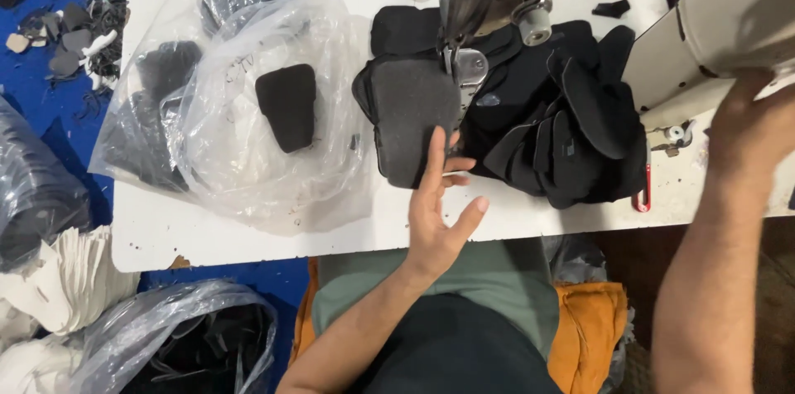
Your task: The person repeatedly picks black fabric pieces from a plastic bag, places them under the presser foot of a sewing machine, and sews them. Finished pieces are stacked on the table. The person handles the fabric by hand and uses the sewing machine throughout.
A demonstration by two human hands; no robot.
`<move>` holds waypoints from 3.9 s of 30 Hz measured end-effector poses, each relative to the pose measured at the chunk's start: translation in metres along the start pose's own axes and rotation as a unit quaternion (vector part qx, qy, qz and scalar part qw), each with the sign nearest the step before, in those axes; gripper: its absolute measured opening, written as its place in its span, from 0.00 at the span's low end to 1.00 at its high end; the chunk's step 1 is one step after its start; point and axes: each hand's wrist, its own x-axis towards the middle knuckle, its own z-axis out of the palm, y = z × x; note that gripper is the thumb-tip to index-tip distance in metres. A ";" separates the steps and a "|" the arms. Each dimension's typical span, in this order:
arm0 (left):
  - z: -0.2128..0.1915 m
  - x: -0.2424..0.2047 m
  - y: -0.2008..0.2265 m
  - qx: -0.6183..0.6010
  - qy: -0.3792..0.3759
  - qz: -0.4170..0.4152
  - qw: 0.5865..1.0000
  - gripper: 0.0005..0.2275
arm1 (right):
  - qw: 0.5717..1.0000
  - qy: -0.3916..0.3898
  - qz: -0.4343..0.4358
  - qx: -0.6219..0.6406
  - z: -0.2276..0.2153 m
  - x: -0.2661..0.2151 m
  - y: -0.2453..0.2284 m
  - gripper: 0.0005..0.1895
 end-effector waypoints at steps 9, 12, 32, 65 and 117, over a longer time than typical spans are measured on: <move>0.013 0.024 -0.012 -0.114 0.019 -0.012 0.993 0.40 | 0.990 -0.023 0.002 -0.136 -0.003 0.007 0.007 0.11; 0.015 0.033 -0.014 -0.151 0.029 -0.014 0.988 0.40 | 0.992 -0.014 -0.002 -0.125 -0.006 0.008 0.011 0.13; -0.060 0.149 -0.057 0.048 0.035 0.136 0.989 0.22 | 0.990 -0.079 0.082 0.082 -0.023 -0.006 -0.091 0.32; -0.100 -0.012 -0.038 -0.076 0.233 -0.130 0.961 0.19 | 0.573 -0.354 0.494 0.551 0.058 -0.125 -0.278 0.15; -0.059 -0.047 -0.047 0.261 0.071 -0.102 0.957 0.17 | 0.649 -0.346 0.477 0.481 0.066 -0.154 -0.258 0.17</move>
